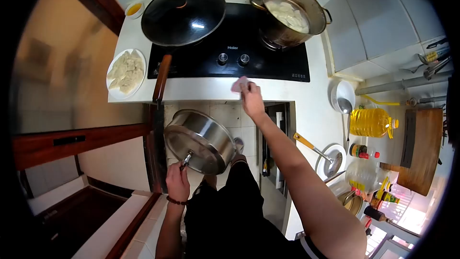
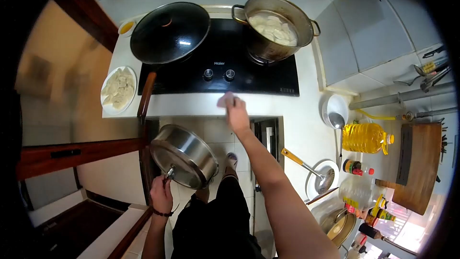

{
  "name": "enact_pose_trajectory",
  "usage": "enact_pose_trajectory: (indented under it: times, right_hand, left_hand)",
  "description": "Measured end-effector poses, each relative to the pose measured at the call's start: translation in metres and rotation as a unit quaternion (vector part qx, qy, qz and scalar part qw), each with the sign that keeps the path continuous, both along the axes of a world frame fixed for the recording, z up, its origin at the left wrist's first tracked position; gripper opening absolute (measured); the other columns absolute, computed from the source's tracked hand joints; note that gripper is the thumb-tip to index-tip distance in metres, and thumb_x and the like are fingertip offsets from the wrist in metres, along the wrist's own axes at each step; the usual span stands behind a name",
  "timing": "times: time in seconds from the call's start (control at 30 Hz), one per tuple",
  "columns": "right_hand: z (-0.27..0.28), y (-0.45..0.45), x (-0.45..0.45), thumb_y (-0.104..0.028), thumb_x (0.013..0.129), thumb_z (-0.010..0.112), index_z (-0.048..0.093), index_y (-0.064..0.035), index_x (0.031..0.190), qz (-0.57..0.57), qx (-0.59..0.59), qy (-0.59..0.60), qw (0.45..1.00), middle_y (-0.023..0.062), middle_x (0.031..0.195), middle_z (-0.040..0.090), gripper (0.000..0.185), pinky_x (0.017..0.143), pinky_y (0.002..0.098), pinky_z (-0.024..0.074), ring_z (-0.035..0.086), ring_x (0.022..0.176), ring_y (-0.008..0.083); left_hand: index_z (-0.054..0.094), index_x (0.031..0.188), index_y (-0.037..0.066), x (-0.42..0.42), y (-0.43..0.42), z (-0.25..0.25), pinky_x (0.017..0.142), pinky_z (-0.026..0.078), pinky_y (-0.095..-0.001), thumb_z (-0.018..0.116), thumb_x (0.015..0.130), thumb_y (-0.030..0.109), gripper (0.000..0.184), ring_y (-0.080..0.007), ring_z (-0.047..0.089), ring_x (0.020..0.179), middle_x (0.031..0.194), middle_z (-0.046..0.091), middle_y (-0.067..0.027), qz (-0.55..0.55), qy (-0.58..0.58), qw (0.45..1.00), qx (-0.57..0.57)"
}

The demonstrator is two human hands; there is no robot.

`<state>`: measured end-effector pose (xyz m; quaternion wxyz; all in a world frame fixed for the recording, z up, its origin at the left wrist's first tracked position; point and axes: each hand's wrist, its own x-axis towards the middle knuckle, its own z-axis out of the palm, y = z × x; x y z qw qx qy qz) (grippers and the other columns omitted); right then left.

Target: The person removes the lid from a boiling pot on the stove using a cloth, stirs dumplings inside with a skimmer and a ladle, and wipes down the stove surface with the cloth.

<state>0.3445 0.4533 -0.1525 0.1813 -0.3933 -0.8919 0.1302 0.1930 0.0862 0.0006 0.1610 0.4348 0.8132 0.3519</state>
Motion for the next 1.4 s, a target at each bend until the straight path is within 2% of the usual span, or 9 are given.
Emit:
enact_pose_trajectory:
  times: [0.23,0.4,0.63,0.7,0.73,0.9,1.0,1.17,1.4]
  right_hand:
    - [0.017,-0.049,-0.063,0.004,0.081,0.057,0.072,-0.0061,0.115,0.174,-0.224,0.116,0.952,0.0188,0.11,0.062,0.039,0.091,0.0425,0.0514,0.06,0.102,0.0372]
    - [0.054,0.011,0.019,0.003,0.078,0.051,0.074,-0.0034,0.099,-0.019,-0.16,0.232,0.959,0.0212,0.098,0.067,0.031,0.086,0.0428,0.0524,0.064,0.091,0.0366]
    - [0.03,0.109,0.159,-0.004,0.091,0.056,0.071,0.0033,0.114,-0.198,-0.133,0.013,0.971,0.0219,0.115,0.066,0.028,0.094,0.0411,0.0542,0.068,0.099,0.034]
    - [-0.002,0.086,0.138,-0.002,0.09,0.055,0.07,0.0039,0.113,-0.172,0.007,0.041,0.984,0.023,0.115,0.066,0.028,0.094,0.0415,0.0528,0.067,0.102,0.0335]
    - [0.028,0.065,0.103,0.004,0.087,0.054,0.068,0.0056,0.111,-0.18,-0.134,0.175,0.959,0.0245,0.115,0.066,0.028,0.098,0.0425,0.0511,0.065,0.109,0.0355]
    - [0.006,0.012,-0.021,0.008,0.079,0.053,0.071,-0.0055,0.095,0.083,-0.036,0.196,0.976,0.0185,0.109,0.068,0.028,0.101,0.0455,0.0485,0.062,0.111,0.0392]
    - [-0.017,-0.024,-0.089,0.006,0.078,0.057,0.074,-0.0073,0.091,0.153,-0.248,0.24,0.926,0.0158,0.103,0.068,0.026,0.093,0.0441,0.0512,0.065,0.099,0.0364]
    - [-0.003,-0.054,-0.105,0.005,0.075,0.061,0.076,-0.0064,0.101,0.272,-0.219,0.152,0.925,0.0165,0.104,0.067,0.032,0.088,0.0436,0.0533,0.065,0.095,0.0362]
    - [0.054,0.06,0.06,0.005,0.081,0.053,0.076,-0.0024,0.101,-0.099,-0.106,0.163,0.976,0.0214,0.104,0.069,0.031,0.092,0.0429,0.0514,0.065,0.101,0.0363]
  left_hand:
    - [0.058,0.108,-0.006,0.025,-0.027,0.005,0.075,0.05,-0.0433,0.06,0.095,-0.003,0.014,-0.0413,0.06,0.087,0.096,0.062,-0.0233,0.079,0.008,0.997,-0.014]
    - [0.058,0.108,-0.006,0.048,-0.041,-0.003,0.074,0.05,-0.0405,0.058,0.096,-0.001,0.013,-0.0398,0.061,0.085,0.096,0.063,-0.0216,0.106,0.007,0.994,0.001]
    - [0.059,0.107,-0.004,0.056,-0.04,-0.011,0.072,0.049,-0.0422,0.059,0.096,0.001,0.011,-0.0391,0.061,0.084,0.094,0.063,-0.0209,0.131,-0.022,0.991,-0.013]
    - [0.06,0.105,-0.004,0.057,-0.038,-0.01,0.072,0.049,-0.0441,0.059,0.096,0.001,0.01,-0.0399,0.059,0.084,0.093,0.062,-0.0209,0.132,-0.02,0.991,-0.009]
    - [0.06,0.105,-0.003,0.058,-0.037,-0.009,0.072,0.049,-0.044,0.059,0.096,0.001,0.01,-0.0395,0.059,0.084,0.093,0.062,-0.0208,0.132,-0.018,0.991,-0.01]
    - [0.058,0.106,-0.005,0.06,-0.037,-0.008,0.072,0.049,-0.0404,0.058,0.097,0.001,0.011,-0.0377,0.061,0.083,0.094,0.063,-0.0213,0.124,-0.008,0.992,-0.016]
    - [0.058,0.105,-0.005,0.061,-0.035,-0.01,0.072,0.049,-0.0401,0.059,0.097,0.001,0.01,-0.0372,0.061,0.082,0.093,0.062,-0.0212,0.139,-0.02,0.99,-0.002]
    - [0.06,0.106,-0.003,0.06,-0.042,-0.012,0.072,0.049,-0.0427,0.059,0.097,0.001,0.01,-0.0384,0.061,0.082,0.092,0.062,-0.0209,0.136,-0.027,0.99,-0.008]
    - [0.059,0.104,-0.005,0.053,-0.048,-0.012,0.071,0.05,-0.0389,0.059,0.096,0.0,0.009,-0.0363,0.063,0.079,0.092,0.063,-0.0214,0.134,-0.029,0.991,0.004]
